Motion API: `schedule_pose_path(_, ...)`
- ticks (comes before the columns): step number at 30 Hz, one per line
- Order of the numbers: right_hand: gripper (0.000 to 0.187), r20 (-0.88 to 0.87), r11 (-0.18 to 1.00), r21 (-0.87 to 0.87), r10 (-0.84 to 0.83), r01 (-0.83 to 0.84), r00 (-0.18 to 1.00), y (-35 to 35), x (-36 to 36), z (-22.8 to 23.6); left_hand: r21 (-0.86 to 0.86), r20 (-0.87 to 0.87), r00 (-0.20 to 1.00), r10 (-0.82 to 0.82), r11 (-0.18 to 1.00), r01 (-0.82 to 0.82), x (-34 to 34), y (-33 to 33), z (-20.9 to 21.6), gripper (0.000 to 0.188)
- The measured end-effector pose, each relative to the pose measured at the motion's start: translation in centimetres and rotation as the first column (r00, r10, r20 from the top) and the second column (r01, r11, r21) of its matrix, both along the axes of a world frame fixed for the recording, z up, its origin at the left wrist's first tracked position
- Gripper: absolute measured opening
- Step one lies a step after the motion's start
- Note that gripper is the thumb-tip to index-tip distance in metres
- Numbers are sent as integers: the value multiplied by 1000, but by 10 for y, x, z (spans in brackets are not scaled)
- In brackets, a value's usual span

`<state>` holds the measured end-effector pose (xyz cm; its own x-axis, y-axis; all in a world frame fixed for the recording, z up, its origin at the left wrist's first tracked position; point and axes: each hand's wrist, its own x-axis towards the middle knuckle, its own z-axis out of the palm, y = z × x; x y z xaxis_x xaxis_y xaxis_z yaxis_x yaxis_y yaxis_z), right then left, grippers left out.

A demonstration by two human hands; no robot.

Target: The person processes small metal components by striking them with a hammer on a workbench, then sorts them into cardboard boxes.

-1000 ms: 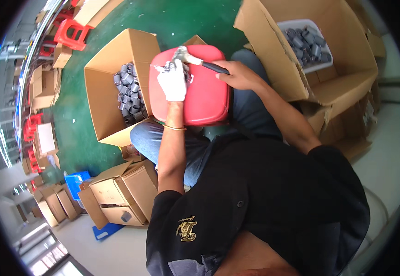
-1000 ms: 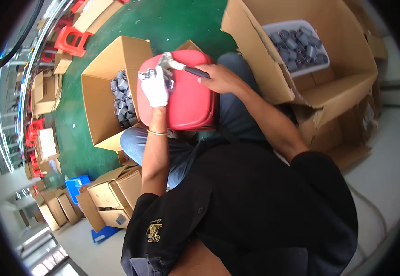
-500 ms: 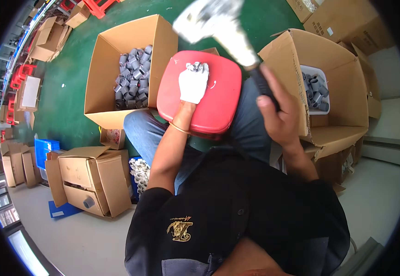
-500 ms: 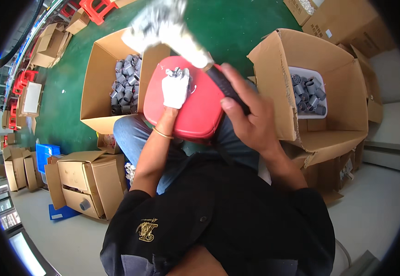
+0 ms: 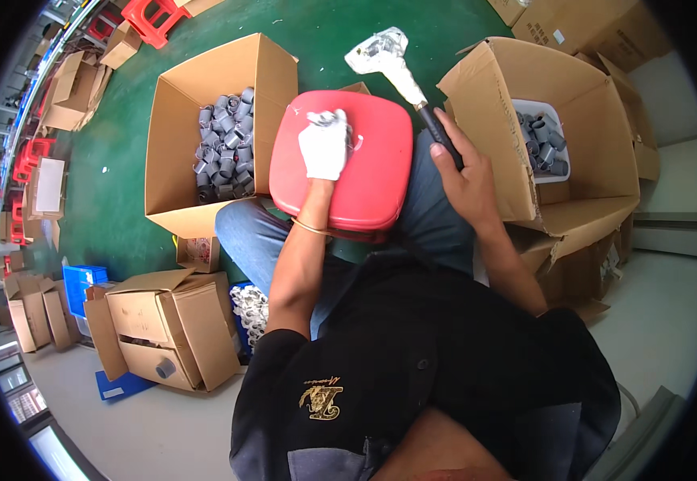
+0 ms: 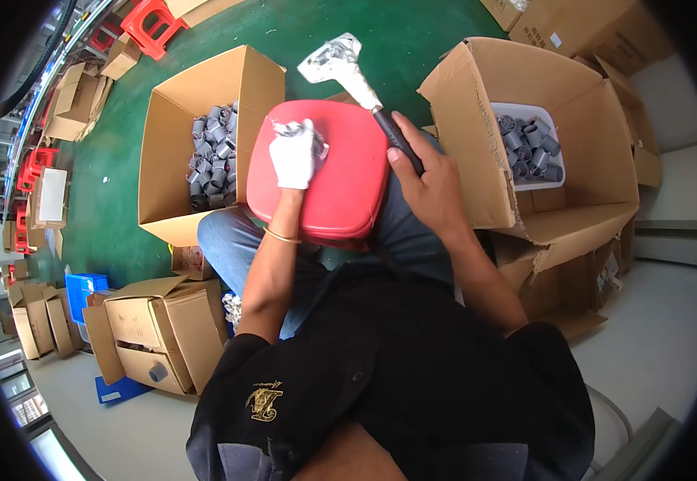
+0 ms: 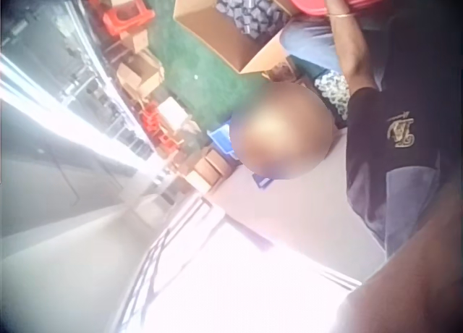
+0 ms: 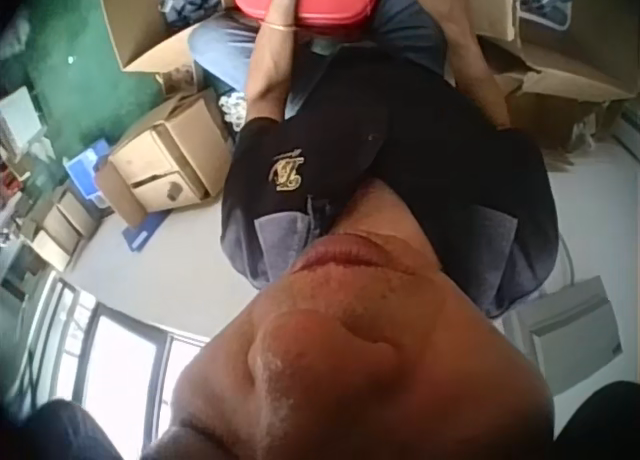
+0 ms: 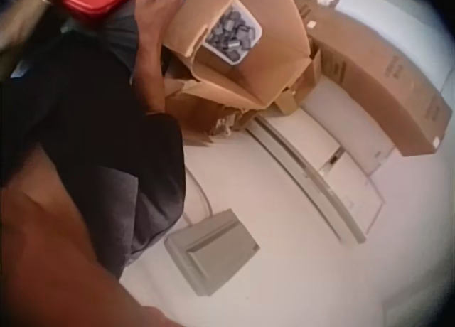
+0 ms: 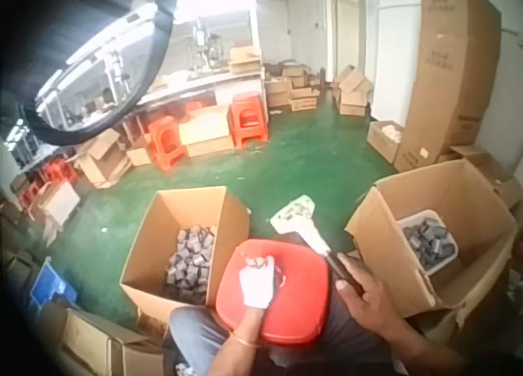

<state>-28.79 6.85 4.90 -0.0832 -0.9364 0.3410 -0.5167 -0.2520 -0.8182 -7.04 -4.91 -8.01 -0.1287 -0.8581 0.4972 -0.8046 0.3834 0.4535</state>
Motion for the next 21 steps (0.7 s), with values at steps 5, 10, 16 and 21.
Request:
schedule_pose_path(5, 42, -94, 966, 249, 95, -69, 991, -15, -12, -37, -161, -862, -505, 40, 923, 348, 47, 6, 60, 14)
schedule_pose_path(10, 45, -166, 938, 316, 200, -140, 966, -26, -9, -77, -308, -734, -678, -37, 908, 284, 87, 19, 72, 8)
schedule_pose_path(16, 48, -220, 916, 356, 277, -187, 936, -28, -8, -72, -194, -580, -815, 9, 970, 149, 121, 45, 86, 10)
schedule_pose_path(21, 51, -395, 943, 177, 330, -281, 857, -6, -38, -46, -157, -767, -641, -17, 974, 161, 144, 25, 85, 16)
